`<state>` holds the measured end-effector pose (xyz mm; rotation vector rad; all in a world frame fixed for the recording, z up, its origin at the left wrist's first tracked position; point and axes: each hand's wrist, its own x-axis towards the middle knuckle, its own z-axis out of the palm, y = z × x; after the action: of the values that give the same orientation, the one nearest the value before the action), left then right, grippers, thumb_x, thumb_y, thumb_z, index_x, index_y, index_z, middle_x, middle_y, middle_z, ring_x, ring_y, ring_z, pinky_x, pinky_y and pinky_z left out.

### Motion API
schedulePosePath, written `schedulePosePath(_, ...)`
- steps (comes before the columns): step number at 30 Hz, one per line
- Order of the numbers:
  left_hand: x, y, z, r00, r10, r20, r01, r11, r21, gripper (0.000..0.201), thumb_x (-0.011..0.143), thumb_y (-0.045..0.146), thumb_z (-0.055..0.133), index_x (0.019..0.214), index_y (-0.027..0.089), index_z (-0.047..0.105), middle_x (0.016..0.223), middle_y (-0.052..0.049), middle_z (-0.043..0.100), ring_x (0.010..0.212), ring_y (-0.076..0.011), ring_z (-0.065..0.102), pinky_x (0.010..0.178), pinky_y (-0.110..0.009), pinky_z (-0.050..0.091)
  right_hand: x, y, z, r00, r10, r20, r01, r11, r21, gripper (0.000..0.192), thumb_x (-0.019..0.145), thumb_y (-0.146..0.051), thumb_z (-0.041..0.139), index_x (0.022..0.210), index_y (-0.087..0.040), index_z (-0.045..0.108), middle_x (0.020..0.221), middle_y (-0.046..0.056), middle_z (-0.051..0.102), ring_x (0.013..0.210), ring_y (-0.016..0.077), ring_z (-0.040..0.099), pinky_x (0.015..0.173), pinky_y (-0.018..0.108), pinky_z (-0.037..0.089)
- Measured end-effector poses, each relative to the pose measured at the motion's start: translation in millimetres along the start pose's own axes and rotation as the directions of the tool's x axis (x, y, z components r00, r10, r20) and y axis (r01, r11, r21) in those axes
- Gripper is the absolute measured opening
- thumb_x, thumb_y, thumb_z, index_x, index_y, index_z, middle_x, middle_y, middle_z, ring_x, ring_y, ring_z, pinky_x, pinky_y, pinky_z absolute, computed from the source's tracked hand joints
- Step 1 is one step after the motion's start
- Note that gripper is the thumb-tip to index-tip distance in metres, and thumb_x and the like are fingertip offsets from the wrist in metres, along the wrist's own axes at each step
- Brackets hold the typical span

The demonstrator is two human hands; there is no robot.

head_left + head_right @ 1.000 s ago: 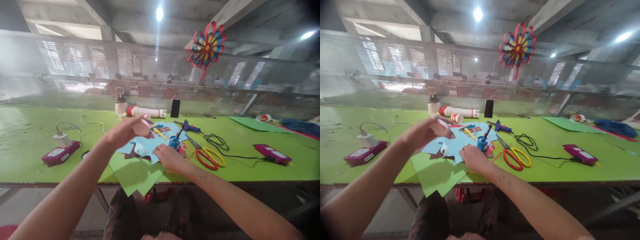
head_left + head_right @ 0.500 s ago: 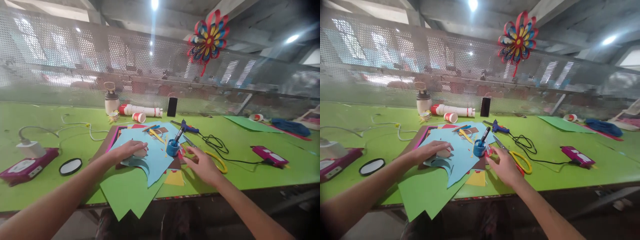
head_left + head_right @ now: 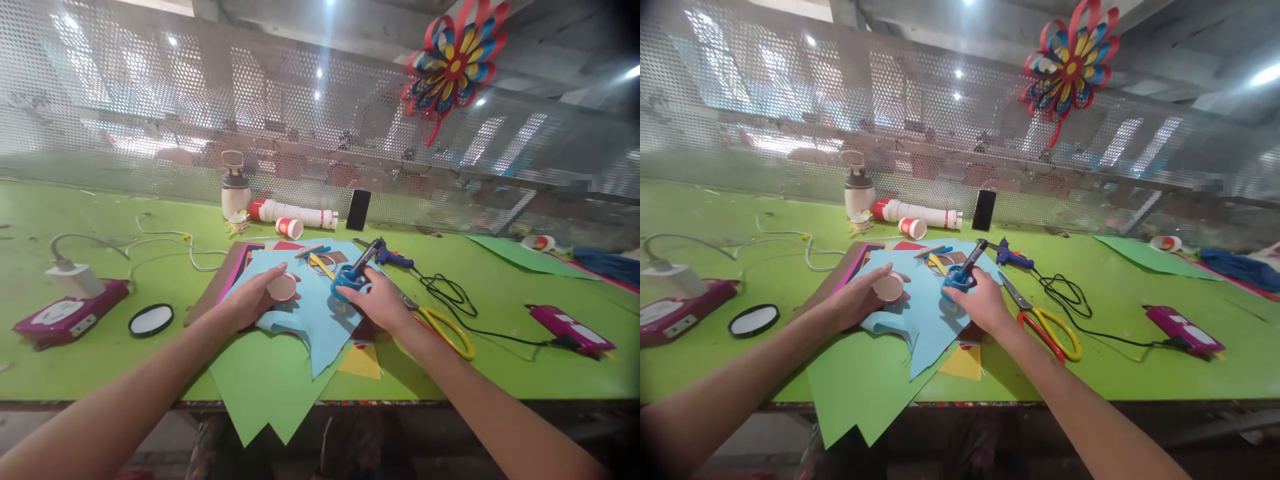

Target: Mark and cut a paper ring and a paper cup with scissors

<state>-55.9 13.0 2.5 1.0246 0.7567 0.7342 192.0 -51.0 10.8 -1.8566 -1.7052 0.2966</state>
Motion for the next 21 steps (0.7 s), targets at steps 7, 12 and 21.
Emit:
schedulePosePath(7, 0.0, 1.8, 0.5, 0.999, 0.044, -0.032, -0.046, 0.997, -0.067, 0.046, 0.082, 0.054, 0.068, 0.097, 0.011, 0.068, 0.071, -0.011, 0.073, 0.061, -0.02, 0.068, 0.055, -0.026, 0.052, 18.6, -13.4, 38.0, 0.984, -0.115, 0.137, 0.104, 0.991, 0.083, 0.035, 0.096, -0.033, 0.065, 0.128, -0.018, 0.06, 0.128, 0.009, 0.064, 0.108, 0.0256, 0.066, 0.09, 0.048, 0.056)
schedulePosePath(12, 0.9, 21.6, -6.8, 0.974, 0.192, -0.122, -0.205, 0.973, -0.106, 0.038, 0.084, 0.05, 0.067, 0.092, 0.012, 0.069, 0.071, -0.007, 0.071, 0.067, -0.0202, 0.07, 0.07, -0.032, 0.057, 17.0, -1.1, 35.4, 0.971, -0.152, 0.184, 0.118, 0.976, 0.18, 0.037, 0.096, -0.032, 0.065, 0.13, -0.018, 0.058, 0.125, 0.009, 0.065, 0.102, 0.0237, 0.068, 0.085, 0.045, 0.059)
schedulePosePath(21, -18.2, 64.2, 43.8, 0.905, 0.409, 0.117, -0.41, 0.912, -0.016, 0.044, 0.086, 0.054, 0.065, 0.102, 0.013, 0.07, 0.074, -0.008, 0.072, 0.074, -0.0204, 0.067, 0.065, -0.027, 0.051, 2.1, 32.1, -31.0, 0.995, -0.08, 0.058, 0.077, 0.995, 0.066, 0.034, 0.097, -0.03, 0.064, 0.128, -0.019, 0.06, 0.131, 0.01, 0.063, 0.11, 0.0253, 0.066, 0.09, 0.047, 0.057)
